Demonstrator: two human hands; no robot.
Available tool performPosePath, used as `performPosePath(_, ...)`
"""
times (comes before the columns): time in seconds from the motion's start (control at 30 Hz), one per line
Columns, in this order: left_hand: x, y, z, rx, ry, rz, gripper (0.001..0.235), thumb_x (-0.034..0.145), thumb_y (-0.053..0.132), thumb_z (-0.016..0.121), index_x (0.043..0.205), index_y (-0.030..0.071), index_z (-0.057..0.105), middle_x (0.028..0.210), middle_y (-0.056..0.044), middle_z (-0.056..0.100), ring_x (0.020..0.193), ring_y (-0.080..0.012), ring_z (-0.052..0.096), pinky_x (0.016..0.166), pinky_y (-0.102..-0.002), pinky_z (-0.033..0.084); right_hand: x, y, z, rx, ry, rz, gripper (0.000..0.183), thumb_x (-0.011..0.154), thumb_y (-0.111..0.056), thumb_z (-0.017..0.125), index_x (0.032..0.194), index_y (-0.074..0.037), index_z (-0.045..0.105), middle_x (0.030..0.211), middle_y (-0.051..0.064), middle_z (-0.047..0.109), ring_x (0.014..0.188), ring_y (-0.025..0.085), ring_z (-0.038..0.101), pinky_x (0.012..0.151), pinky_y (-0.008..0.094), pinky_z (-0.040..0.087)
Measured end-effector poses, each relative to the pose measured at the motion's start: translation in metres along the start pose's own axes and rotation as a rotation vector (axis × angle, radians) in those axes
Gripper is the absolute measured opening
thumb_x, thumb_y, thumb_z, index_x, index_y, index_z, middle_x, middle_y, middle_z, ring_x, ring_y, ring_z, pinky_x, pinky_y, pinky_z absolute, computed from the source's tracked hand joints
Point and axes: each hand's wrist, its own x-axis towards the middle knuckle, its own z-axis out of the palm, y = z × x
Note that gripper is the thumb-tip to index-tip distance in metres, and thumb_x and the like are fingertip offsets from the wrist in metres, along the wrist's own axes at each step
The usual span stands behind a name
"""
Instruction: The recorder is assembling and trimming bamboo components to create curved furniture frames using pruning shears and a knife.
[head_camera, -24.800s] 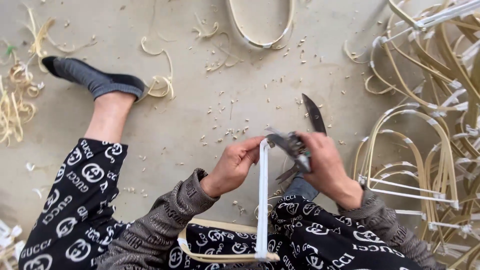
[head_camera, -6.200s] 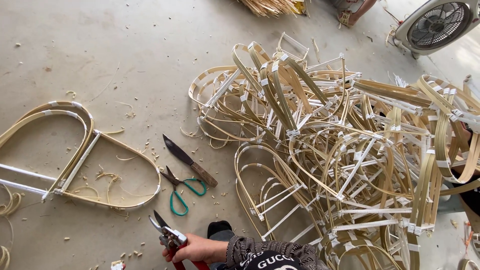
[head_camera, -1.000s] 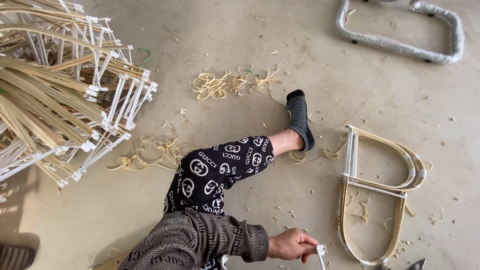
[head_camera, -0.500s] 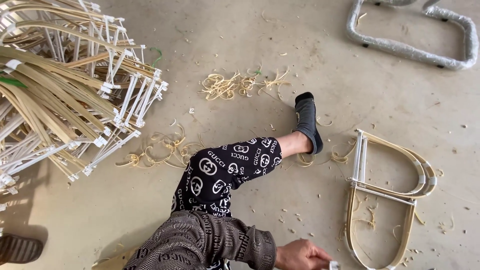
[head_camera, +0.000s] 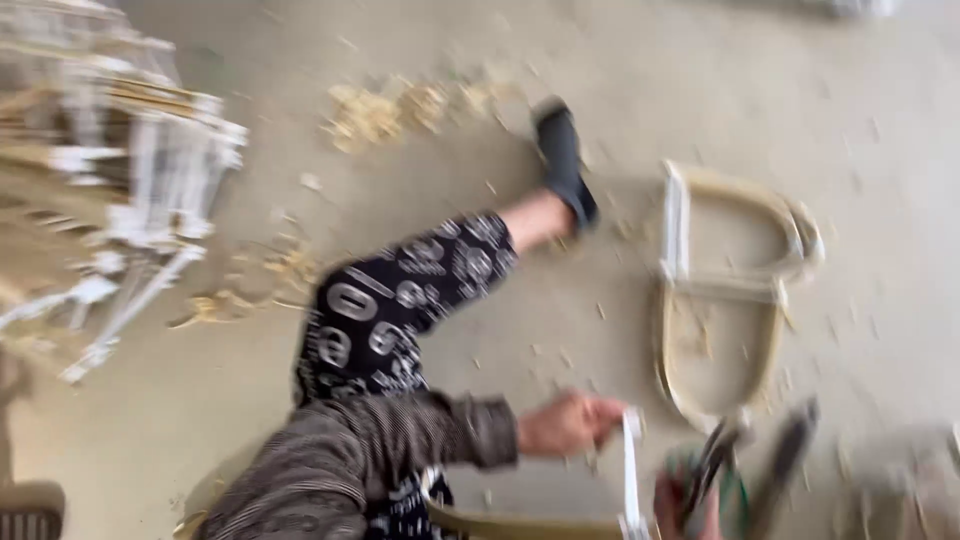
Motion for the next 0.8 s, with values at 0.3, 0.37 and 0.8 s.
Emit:
performPosePath(0.3,-0.019,0.101,0.016,0.100,0.068,-0.177,0.034,0.109,0.013,0.054,0.141,0.004,0.063,0.090,0.003,0.065,0.064,-0.0022,0.047,0.057,-0.019,0.044,-0.047,-0.167,0.013,-0.044,-0.119,0.040,0.049,0.096,-0.005,0.063,0.144,-0.004,0.051,0.114,0.004,0.068,0.103,0.013,0.063,0.089,0.030,0.051)
performPosePath(0.37,-0.022,0.105,0.018,0.136,0.060,-0.172,0.034,0.109,0.013,0.055,0.141,0.004,0.063,0.092,0.003,0.066,0.066,-0.0024,0.049,0.059,-0.019,0.046,-0.047,-0.172,0.014,-0.062,-0.140,0.054,0.050,0.095,-0.005,0.064,0.143,-0.005,0.051,0.114,0.004,0.068,0.100,0.013,0.062,0.089,0.030,0.051)
performPosePath(0.8,-0.033,0.073,0.014,0.159,-0.058,-0.313,0.035,0.109,0.010,0.054,0.142,0.002,0.061,0.087,0.004,0.062,0.069,-0.0032,0.048,0.061,-0.019,0.045,-0.041,-0.193,0.008,-0.440,-0.385,-0.219,0.077,0.071,0.002,0.070,0.142,-0.001,0.042,0.128,0.023,0.056,0.121,0.043,0.053,0.103,0.048,0.043)
